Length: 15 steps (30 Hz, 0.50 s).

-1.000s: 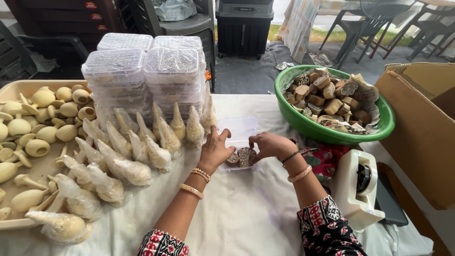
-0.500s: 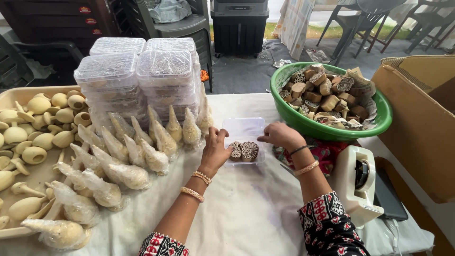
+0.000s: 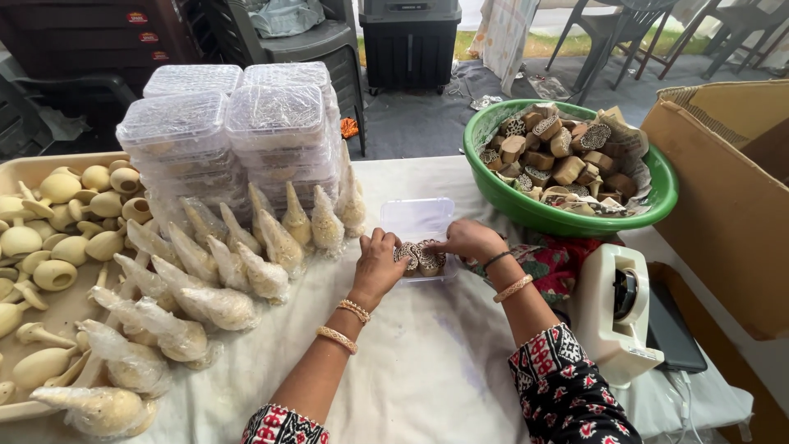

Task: The person wraps small wooden blocks in bubble wrap and places them into clear plastic containers. They then stack the containers and wrap another block in a cloth before placing it in a container. Finally, they wrap a container in bubble wrap and place it into a cardboard box.

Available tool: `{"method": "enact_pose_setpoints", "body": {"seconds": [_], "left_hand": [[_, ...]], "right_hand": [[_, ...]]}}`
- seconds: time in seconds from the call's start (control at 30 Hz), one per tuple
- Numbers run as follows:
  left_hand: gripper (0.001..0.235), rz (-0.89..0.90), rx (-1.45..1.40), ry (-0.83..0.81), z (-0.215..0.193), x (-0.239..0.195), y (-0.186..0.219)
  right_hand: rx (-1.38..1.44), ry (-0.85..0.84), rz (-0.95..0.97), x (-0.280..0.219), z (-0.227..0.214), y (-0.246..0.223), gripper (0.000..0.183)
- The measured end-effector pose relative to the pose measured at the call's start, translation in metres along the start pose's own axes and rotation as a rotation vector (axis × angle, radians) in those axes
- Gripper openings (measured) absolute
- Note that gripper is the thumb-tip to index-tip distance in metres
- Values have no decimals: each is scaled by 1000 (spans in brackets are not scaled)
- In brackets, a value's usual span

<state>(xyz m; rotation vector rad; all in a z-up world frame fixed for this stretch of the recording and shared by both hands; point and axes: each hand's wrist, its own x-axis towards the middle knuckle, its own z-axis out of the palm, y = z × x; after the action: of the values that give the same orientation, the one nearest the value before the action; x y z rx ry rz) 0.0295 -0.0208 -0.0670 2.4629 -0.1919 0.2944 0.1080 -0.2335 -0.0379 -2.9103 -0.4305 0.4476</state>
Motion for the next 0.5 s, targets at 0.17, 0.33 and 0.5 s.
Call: {"method": "enact_pose_setpoints", "body": {"seconds": [0.17,0.33,0.5], "left_hand": [[33,-16,3,-5,-10,-2,6],[23,-52,60,130,-12,0,2],[41,102,-136,386,-11,0,-2]], "right_hand": [[10,-22,19,-8,-12,-4,85],[65,89,37,-16,-32,10,71],[322,279,-2,-36,-51,-2,42]]}}
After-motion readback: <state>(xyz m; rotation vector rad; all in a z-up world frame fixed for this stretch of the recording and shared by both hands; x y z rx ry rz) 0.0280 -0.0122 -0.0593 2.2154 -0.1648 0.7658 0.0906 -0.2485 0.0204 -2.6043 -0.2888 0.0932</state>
